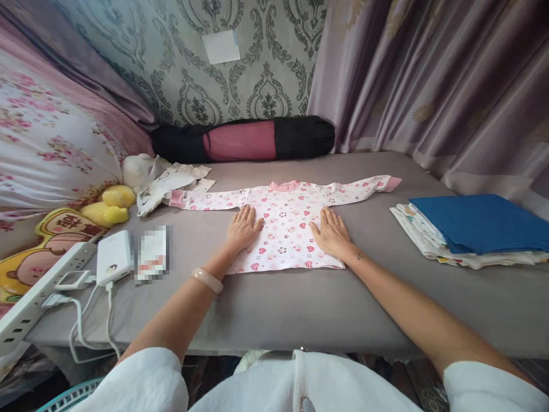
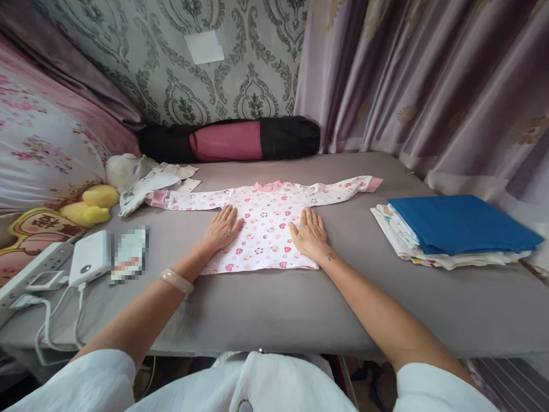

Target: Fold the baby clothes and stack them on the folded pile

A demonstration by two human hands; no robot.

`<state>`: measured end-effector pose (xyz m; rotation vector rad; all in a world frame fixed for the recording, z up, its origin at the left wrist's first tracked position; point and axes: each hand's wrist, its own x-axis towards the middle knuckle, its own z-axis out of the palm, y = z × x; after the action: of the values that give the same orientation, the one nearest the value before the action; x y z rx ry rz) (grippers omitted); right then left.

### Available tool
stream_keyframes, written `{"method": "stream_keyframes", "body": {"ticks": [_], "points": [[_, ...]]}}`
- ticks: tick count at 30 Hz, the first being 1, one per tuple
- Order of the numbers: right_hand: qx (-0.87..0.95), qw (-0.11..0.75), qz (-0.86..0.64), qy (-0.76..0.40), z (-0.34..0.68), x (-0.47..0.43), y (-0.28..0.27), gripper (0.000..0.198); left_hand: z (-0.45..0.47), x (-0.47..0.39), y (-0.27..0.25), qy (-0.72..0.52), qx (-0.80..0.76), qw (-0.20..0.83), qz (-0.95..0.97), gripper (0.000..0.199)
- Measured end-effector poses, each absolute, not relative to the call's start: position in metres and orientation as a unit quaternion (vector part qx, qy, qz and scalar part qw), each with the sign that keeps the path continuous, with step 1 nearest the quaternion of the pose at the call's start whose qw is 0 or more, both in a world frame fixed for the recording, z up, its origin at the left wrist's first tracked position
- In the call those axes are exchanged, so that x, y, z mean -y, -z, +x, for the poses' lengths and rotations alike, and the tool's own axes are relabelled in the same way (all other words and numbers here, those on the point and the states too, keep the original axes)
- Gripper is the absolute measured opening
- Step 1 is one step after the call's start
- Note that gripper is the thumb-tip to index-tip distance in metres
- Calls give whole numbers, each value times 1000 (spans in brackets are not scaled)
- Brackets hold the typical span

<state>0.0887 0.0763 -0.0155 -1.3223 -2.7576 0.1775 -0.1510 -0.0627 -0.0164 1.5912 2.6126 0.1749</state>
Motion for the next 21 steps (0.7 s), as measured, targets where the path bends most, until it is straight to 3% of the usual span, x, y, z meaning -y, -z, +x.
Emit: {"method": "stream_keyframes", "body": {"ticks": [10,15,21], "points": [[922,43,-384,-26,73,-70,6,62,-140,28,-4,-2,-850,-26,527,40],[945,39,-313,-89,68,-60,13,67,-139,10,13,-64,-808,-6,586,48],[945,51,-314,-80,97,-80,17,61,-164,4,21,-85,-824,28,560,55]]}}
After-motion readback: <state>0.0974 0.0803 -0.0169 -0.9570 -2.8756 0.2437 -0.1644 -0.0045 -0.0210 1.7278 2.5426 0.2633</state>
